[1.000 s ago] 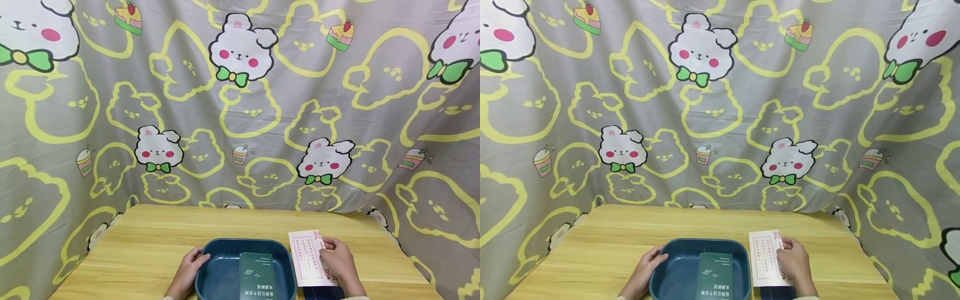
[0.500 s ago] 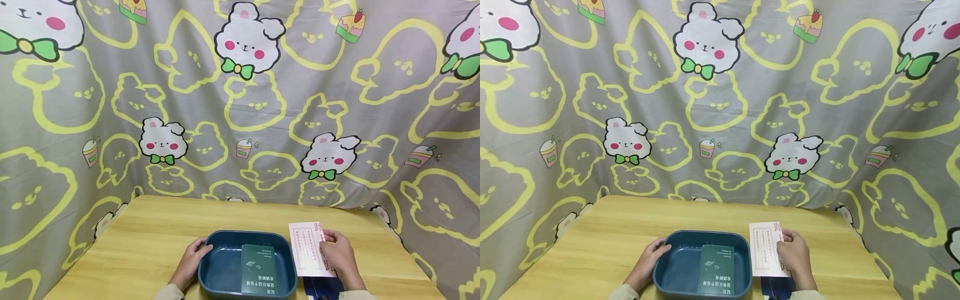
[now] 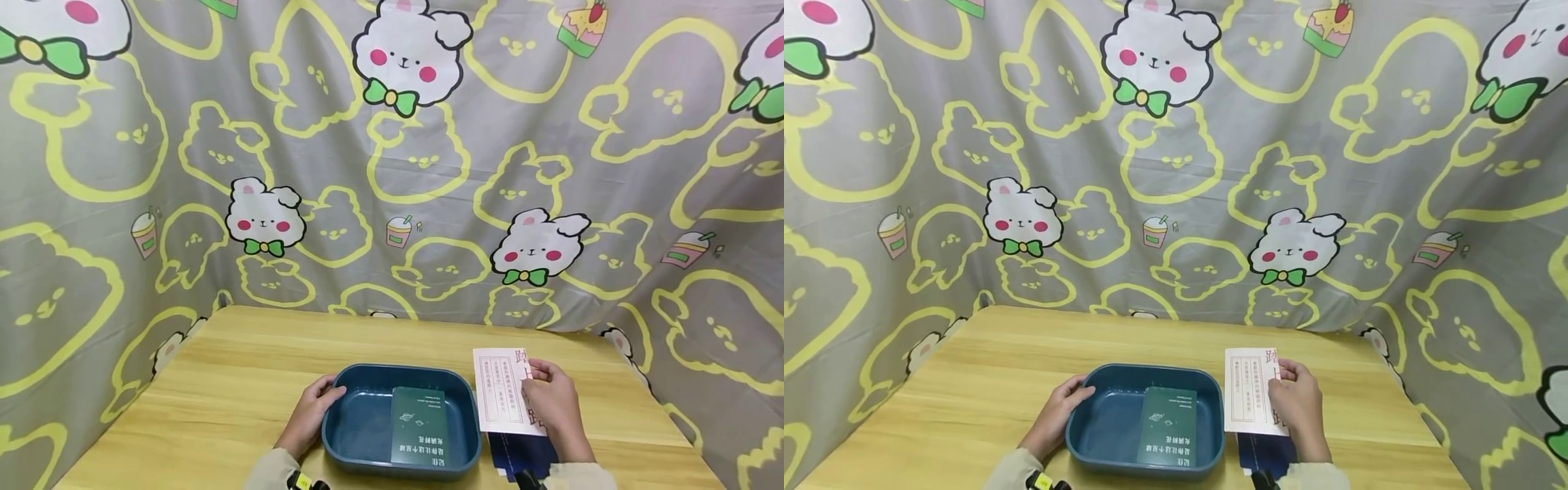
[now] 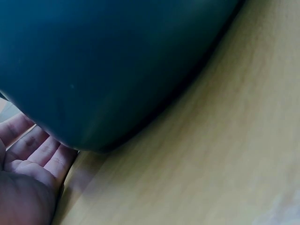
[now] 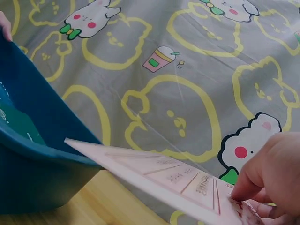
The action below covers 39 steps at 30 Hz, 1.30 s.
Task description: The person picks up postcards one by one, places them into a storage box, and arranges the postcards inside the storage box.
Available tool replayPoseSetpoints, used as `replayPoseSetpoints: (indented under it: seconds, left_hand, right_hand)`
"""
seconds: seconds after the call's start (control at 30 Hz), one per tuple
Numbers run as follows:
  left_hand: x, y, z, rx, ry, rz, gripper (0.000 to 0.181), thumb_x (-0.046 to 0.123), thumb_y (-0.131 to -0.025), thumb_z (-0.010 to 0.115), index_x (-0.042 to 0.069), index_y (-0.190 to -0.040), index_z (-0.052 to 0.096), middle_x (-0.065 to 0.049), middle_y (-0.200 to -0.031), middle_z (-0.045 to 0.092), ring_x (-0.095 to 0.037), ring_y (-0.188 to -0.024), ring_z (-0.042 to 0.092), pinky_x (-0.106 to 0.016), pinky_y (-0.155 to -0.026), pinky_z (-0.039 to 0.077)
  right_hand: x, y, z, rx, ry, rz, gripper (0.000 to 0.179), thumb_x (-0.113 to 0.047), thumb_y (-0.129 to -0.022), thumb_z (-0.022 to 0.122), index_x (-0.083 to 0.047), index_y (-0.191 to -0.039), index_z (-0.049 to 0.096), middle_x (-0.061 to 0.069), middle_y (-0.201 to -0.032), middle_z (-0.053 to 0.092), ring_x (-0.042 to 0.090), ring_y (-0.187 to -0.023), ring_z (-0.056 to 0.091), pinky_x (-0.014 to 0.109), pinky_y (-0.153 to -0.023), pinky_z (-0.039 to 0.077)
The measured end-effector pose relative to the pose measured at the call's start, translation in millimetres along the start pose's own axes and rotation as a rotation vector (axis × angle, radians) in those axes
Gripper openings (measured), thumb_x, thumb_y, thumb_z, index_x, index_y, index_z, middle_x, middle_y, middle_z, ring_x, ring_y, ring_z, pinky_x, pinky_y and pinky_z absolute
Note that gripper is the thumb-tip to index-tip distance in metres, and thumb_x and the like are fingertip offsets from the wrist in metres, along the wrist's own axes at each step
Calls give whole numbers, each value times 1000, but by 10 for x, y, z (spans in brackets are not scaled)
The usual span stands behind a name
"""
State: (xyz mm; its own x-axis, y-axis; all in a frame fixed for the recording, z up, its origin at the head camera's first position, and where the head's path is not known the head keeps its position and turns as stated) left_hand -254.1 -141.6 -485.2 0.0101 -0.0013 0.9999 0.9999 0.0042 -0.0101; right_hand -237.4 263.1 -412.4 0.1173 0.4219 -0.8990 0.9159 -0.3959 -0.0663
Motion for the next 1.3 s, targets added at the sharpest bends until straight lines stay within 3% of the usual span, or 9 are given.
replayPoseSetpoints:
  seconds: [0.4,0.73,1.3]
  left_hand:
    - [10,-16,5,19,10,-14,30,13,-95,60,-5,-119,59,-13,-110,61,-23,-98,56,-30,-84,47]
    - [-5,-1,-1,31,5,-21,29,13,-95,60,-5,-118,60,-12,-109,62,-22,-98,57,-30,-84,47]
    - [10,6,7,10,-13,-10,34,16,-96,60,-5,-122,58,-13,-117,60,-23,-105,55,-29,-87,46]
  right_hand:
    - [-124,55,19,-32,-44,-15,45,0,-85,52,3,-130,50,18,-113,46,28,-91,48,26,-57,44]
    - [-171,94,102,-68,-90,-18,40,-1,-84,53,3,-125,52,16,-111,46,27,-94,46,26,-62,44]
    - [-259,158,260,-124,-157,-39,38,5,-83,55,5,-120,55,19,-109,49,27,-93,48,26,-64,45]
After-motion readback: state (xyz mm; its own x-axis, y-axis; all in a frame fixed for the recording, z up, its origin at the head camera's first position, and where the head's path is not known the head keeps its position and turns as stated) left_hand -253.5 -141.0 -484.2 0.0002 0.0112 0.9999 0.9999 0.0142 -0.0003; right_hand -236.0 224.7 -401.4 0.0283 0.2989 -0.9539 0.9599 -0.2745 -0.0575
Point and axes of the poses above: each hand's wrist, its own y-axis away from the middle knuckle, its own z-axis out of the palm, x = y × z, the point moved 5 cm from there along -y, towards the middle knuckle
